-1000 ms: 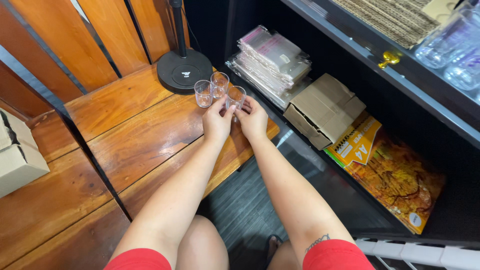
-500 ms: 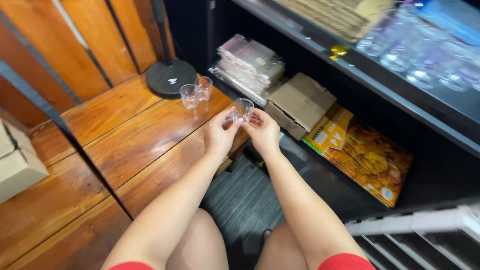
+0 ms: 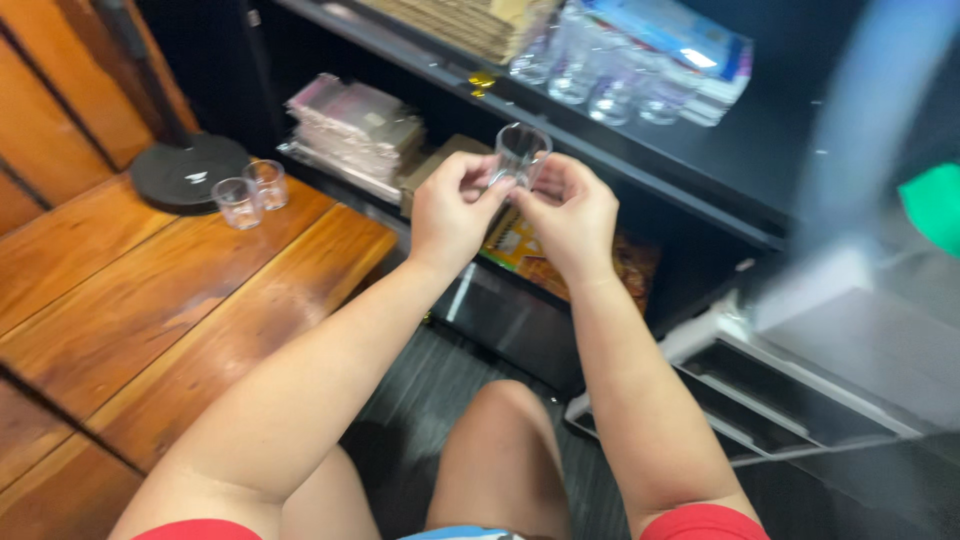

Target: The person unpacks small clear glasses from a cardboard box and places them on a wooden bench. They handle the glasses one at a time, removing them from the packaging and arranging them in rows on the bench.

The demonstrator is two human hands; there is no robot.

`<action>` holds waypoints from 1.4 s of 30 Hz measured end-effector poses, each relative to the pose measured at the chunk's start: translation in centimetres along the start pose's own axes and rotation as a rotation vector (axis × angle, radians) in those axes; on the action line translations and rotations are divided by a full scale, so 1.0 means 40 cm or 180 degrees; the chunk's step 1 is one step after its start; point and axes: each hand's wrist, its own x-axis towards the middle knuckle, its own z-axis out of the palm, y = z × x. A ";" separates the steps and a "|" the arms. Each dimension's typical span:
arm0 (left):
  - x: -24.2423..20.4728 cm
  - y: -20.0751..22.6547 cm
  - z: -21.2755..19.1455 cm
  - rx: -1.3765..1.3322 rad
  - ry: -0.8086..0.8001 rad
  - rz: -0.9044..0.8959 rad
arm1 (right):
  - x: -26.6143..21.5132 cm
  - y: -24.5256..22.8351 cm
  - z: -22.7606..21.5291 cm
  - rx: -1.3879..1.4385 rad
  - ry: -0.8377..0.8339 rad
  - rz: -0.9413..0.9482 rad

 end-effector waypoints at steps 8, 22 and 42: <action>0.055 0.132 0.203 -0.0374 -0.0523 0.0489 | 0.076 -0.146 -0.234 -0.0881 0.0458 -0.0516; 0.130 0.123 0.357 -0.0242 -0.1011 0.0322 | 0.192 -0.094 -0.325 -0.1550 0.0791 -0.0078; 0.115 0.073 0.406 0.0500 -0.1167 0.0913 | 0.220 -0.023 -0.351 -0.1582 0.0735 -0.0078</action>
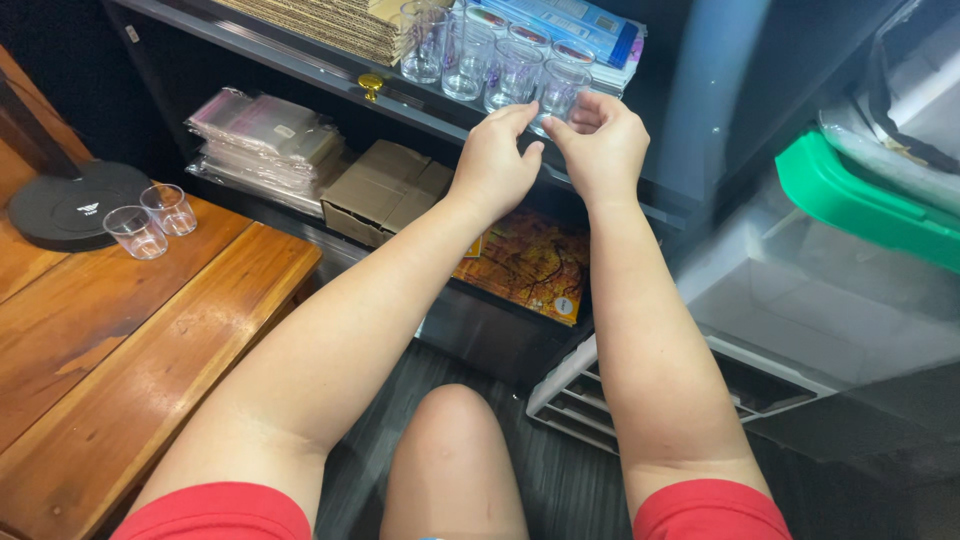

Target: The person unpacks small clear glasses from a cardboard box and places them on a wooden bench. They handle the glasses one at a time, removing them from the packaging and arranging them in rows on the bench.

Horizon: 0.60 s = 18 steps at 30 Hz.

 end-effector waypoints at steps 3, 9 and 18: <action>0.002 -0.017 0.015 0.0082 0.0058 0.0159 | 0.008 0.017 0.011 0.0000 0.0057 0.0003; -0.003 -0.020 0.013 0.0038 0.0128 0.0223 | -0.001 0.009 0.013 0.0004 0.0099 -0.0120; -0.063 0.002 -0.037 -0.0271 0.0215 -0.0001 | -0.041 0.004 0.001 0.0535 0.0381 -0.0332</action>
